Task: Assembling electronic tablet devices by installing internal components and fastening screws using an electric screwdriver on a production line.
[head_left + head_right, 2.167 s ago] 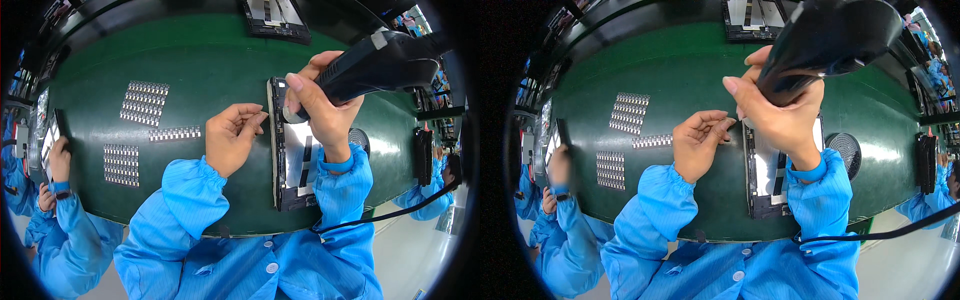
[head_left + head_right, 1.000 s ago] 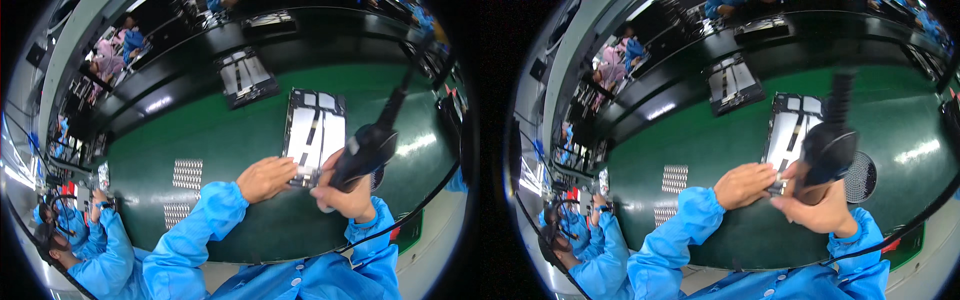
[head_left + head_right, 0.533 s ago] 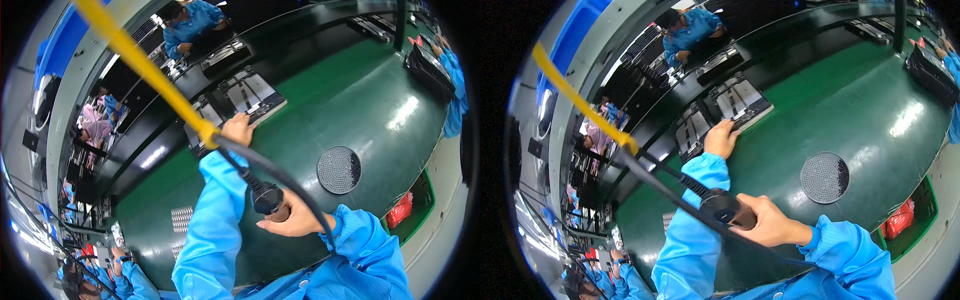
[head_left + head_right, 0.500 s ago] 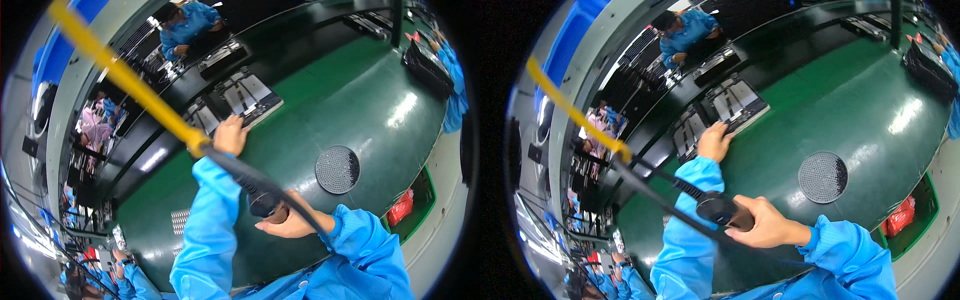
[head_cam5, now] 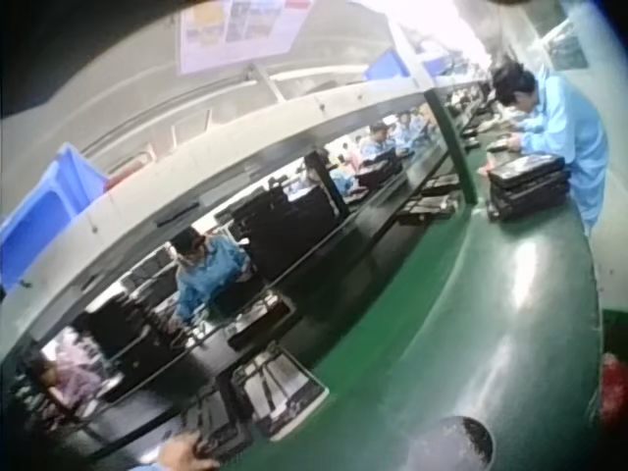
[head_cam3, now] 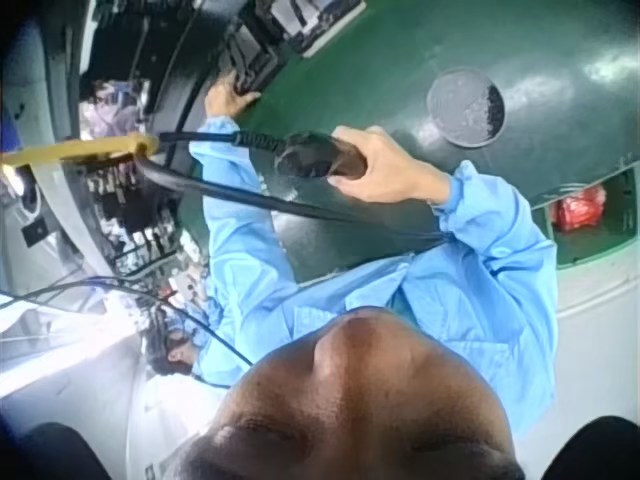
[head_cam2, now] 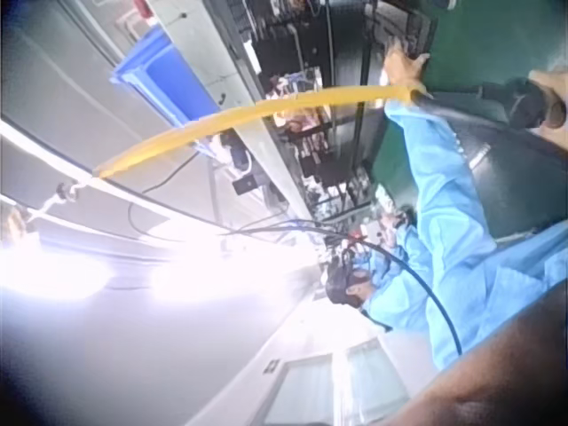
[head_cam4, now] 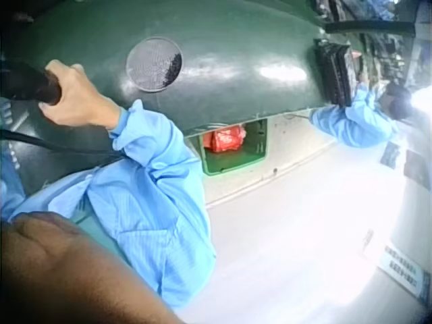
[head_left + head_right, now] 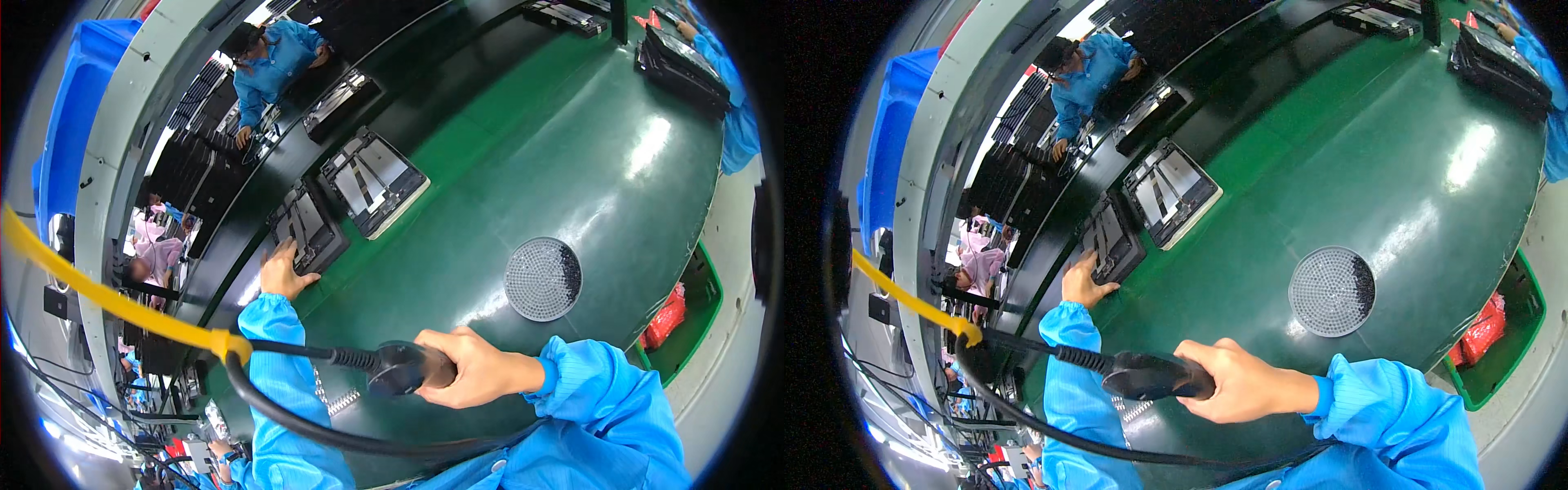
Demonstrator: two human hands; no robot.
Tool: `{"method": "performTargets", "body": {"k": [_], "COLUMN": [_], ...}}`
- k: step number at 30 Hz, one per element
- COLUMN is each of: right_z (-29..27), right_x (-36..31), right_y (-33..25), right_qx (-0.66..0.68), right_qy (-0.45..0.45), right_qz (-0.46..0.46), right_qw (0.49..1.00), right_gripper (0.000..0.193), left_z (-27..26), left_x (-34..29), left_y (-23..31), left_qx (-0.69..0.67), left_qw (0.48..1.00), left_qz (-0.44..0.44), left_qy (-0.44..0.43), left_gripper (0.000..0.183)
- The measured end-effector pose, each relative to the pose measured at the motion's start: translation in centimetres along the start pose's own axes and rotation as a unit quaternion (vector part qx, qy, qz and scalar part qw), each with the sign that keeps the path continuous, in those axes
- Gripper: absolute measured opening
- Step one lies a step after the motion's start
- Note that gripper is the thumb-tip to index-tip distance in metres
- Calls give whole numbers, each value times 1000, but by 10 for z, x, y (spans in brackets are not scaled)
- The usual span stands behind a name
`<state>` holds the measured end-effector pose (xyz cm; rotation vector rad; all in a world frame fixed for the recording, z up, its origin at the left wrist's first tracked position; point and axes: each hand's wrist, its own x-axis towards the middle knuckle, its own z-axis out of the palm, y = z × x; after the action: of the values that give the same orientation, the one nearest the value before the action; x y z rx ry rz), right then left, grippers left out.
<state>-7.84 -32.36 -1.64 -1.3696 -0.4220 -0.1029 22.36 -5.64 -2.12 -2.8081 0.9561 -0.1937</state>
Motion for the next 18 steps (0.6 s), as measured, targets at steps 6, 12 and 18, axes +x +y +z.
{"method": "performTargets", "body": {"k": [6, 12, 18], "right_z": [0, -11, -29], "right_x": [1, 0, 10], "right_y": [6, 8, -6], "right_qx": [-41, -68, 68], "right_qy": [26, 97, 171], "right_qz": [22, 4, 29], "right_qw": [999, 993, 983], "right_gripper": [25, 23, 26], "left_z": [34, 14, -19], "left_x": [-5, -75, -195], "left_y": [9, 81, 166], "left_qx": [30, -72, -97], "left_qw": [986, 963, 966], "left_qz": [-51, 42, 70], "left_qy": [155, 256, 228], "left_gripper": [62, 61, 61]}}
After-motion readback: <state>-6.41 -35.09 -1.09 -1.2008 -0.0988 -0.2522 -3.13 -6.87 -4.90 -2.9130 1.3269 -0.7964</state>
